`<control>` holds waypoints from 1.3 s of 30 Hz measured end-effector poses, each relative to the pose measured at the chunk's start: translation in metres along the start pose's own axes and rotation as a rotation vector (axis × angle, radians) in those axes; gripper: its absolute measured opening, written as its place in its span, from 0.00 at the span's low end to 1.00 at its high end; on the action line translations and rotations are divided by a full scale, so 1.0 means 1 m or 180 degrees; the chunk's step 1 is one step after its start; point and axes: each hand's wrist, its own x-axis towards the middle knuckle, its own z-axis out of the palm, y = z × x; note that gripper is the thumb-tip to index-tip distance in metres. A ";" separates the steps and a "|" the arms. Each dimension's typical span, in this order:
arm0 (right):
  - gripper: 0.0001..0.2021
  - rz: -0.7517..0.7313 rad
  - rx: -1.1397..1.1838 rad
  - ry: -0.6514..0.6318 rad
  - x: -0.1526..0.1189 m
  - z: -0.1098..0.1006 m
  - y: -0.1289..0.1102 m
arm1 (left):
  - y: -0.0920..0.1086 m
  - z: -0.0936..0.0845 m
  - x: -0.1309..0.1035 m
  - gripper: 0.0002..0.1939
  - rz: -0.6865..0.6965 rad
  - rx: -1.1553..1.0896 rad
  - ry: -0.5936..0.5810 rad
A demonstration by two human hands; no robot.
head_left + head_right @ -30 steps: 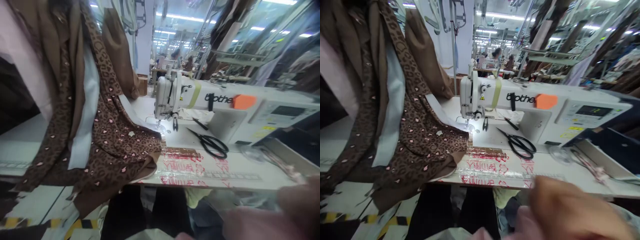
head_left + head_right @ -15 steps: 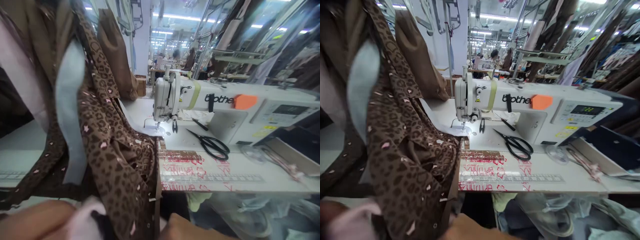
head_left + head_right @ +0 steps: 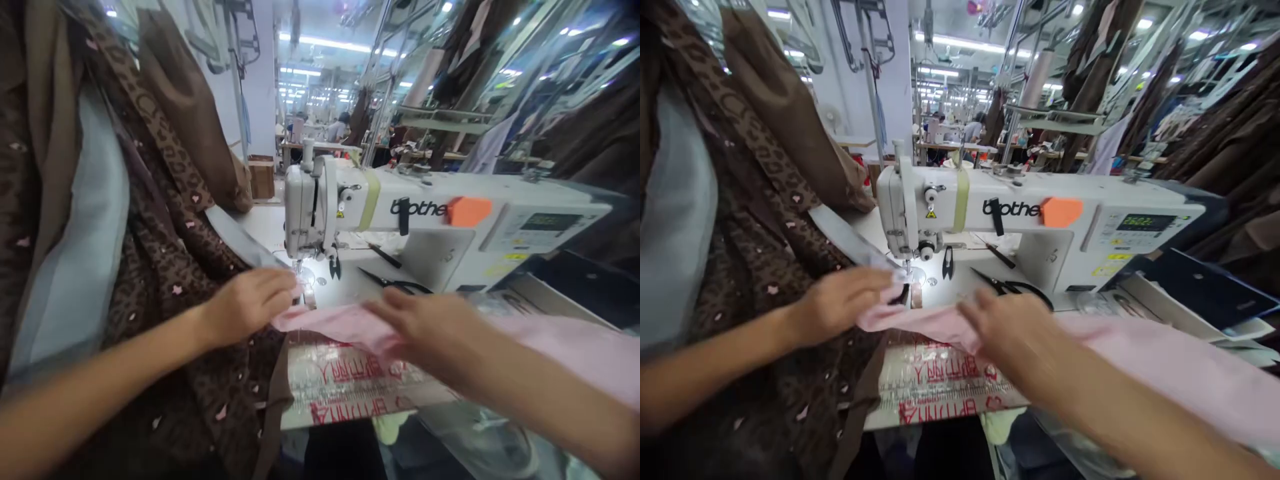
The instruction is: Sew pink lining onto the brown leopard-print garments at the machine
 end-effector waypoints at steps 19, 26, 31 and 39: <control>0.13 -0.2457 0.2114 0.0006 0.066 0.077 -0.045 | -0.011 0.040 0.003 0.10 0.0574 0.0010 -0.0353; 0.17 -0.2033 0.2315 0.0006 0.058 0.089 -0.047 | -0.040 0.056 0.006 0.13 0.0324 0.0715 -0.0322; 0.19 -0.1675 0.2618 0.0261 0.055 0.068 -0.039 | -0.045 0.064 0.003 0.13 0.0133 0.0258 -0.0171; 0.14 0.0356 0.1983 0.0641 0.106 0.061 -0.020 | -0.038 0.063 0.003 0.10 -0.0137 0.0072 -0.0514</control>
